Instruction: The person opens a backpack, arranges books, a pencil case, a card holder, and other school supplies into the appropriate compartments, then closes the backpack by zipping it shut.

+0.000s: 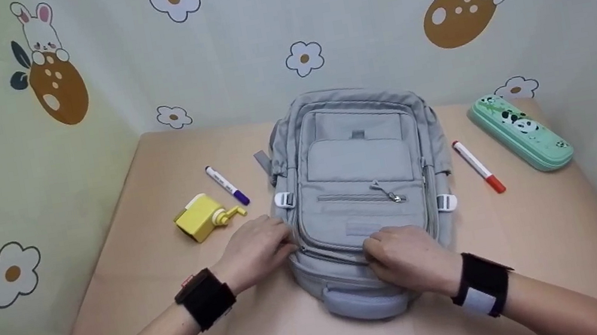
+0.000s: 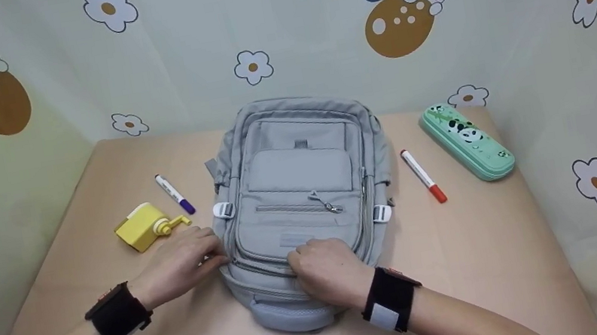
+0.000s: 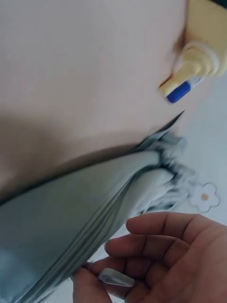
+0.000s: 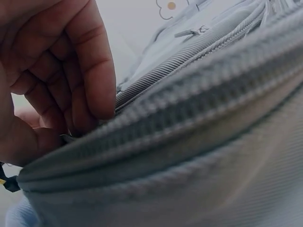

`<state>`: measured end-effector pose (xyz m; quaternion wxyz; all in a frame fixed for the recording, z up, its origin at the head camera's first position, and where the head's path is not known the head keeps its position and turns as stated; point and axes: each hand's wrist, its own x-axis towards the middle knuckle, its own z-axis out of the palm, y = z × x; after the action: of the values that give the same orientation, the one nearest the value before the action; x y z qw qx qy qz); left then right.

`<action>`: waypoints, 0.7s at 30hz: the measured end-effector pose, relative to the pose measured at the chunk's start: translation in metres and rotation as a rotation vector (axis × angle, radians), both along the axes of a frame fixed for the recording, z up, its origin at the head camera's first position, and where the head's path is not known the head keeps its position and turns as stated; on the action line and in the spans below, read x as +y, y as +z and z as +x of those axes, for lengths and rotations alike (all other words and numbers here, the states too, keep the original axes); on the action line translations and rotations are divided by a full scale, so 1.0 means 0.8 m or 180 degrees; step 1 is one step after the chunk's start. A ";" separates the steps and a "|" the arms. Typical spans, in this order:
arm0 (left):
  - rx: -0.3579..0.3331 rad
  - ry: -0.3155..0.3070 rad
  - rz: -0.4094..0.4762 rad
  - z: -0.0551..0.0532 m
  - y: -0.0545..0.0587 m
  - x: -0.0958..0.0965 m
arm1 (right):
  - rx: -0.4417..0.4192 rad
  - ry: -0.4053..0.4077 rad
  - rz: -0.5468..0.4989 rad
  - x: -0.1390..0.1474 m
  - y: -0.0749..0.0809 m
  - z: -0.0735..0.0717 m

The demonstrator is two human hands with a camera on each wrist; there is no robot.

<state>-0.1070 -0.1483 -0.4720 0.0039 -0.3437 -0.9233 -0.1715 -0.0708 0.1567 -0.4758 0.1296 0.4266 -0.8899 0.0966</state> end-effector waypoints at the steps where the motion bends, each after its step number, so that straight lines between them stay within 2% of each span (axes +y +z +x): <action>1: 0.0013 0.0069 -0.0018 -0.002 0.000 -0.002 | -0.0019 0.0008 -0.0014 0.001 0.001 0.000; 5: 0.0157 0.0254 -0.0170 -0.008 0.000 -0.005 | -0.0035 0.0077 -0.0023 0.000 0.003 -0.001; 9: 0.0195 0.0319 -0.0262 -0.007 0.002 -0.005 | -0.0080 0.0128 0.0008 -0.002 0.005 -0.001; 16: 0.0151 0.0225 -0.0181 -0.002 0.005 -0.008 | -0.0395 0.0063 0.0176 -0.007 0.019 -0.005; 21: 0.0140 0.0170 -0.0132 0.000 0.007 -0.009 | -0.0498 0.0036 0.0219 -0.023 0.029 -0.012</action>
<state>-0.1073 -0.1553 -0.4664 0.0217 -0.3227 -0.9352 -0.1445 -0.0802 0.1383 -0.4524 0.0444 0.4269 -0.8977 0.0997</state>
